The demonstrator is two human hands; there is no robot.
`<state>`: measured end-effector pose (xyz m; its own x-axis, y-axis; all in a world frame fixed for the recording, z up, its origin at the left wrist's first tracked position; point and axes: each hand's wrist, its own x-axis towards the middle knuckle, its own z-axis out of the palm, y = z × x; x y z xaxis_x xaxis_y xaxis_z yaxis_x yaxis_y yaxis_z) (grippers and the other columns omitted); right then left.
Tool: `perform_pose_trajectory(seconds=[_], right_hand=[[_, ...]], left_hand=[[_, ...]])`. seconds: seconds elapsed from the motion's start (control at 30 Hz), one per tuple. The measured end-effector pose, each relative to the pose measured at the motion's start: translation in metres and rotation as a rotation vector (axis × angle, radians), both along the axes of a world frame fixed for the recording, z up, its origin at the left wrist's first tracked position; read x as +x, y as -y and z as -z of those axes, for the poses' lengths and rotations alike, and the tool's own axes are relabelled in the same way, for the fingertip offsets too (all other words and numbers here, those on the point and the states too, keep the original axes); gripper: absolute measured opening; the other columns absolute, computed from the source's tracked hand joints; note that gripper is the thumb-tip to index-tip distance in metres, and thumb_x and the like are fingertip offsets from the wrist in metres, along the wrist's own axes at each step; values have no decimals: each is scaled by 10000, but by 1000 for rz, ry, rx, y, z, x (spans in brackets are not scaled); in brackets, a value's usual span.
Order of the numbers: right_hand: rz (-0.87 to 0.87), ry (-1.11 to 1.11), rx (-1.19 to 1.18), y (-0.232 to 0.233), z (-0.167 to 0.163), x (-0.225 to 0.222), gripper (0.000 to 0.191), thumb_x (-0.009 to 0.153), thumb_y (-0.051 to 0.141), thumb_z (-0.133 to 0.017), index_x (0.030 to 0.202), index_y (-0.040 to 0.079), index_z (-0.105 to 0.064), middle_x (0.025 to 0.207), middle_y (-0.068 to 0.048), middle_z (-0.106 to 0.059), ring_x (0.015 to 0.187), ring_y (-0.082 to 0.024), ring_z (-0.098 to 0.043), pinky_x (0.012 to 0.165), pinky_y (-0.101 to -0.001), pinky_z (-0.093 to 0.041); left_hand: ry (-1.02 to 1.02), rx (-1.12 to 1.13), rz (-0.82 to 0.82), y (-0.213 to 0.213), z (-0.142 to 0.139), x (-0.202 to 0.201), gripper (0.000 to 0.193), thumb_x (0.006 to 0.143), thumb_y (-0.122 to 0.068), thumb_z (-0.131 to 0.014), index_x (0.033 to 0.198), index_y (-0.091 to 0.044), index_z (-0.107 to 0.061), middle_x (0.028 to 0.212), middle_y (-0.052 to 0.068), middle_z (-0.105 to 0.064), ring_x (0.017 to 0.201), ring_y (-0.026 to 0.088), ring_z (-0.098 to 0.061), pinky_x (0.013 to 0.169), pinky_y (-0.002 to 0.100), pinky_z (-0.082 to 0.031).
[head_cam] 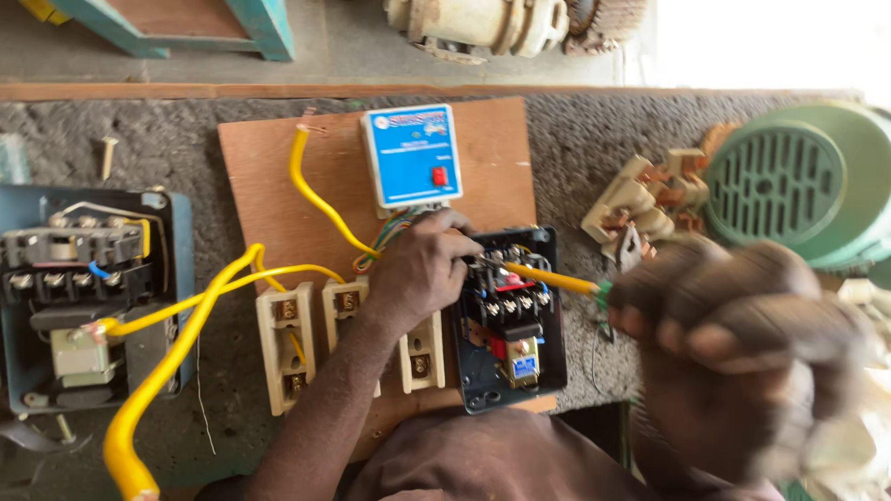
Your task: The person strips insulation from yellow wires using pliers and connects them to terminals in an open electrical box. They use a screwdriver to tighten connections and adjust wiring within the box.
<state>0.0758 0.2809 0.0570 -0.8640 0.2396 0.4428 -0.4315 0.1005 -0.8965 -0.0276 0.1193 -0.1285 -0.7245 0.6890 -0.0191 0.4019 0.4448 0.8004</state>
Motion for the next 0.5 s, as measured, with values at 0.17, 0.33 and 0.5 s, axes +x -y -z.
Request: perform_pose_trajectory(seconds=[0.17,0.33,0.5], right_hand=[[203,-38,34,29,15,-22,210,1159,296,-439,1091,98,-426,827,-96,-471,599,-89,-414,517,-289,-449],[167,-80,139,19,27,-25,283,1161,340,-406,1084,68,-405,799,-94,-463,536,-83,-398,493,-275,-450],[185,-80,109,12,29,-17,320,1162,379,-428,1079,69,-424,839,-73,-456,536,-100,-399,507,-275,-444]], left_hand=[[-47,39,-5,0,3,-1,206,781,-30,-749,950,-126,-817,1126,36,-720,982,210,-706,846,343,-582],[-34,29,-17,1,0,-2,208,776,-27,-736,940,-125,-817,1121,30,-723,971,214,-706,843,358,-573],[-6,37,-24,1,-4,-3,178,796,-57,-738,945,-123,-812,1095,31,-700,968,212,-697,835,362,-574]])
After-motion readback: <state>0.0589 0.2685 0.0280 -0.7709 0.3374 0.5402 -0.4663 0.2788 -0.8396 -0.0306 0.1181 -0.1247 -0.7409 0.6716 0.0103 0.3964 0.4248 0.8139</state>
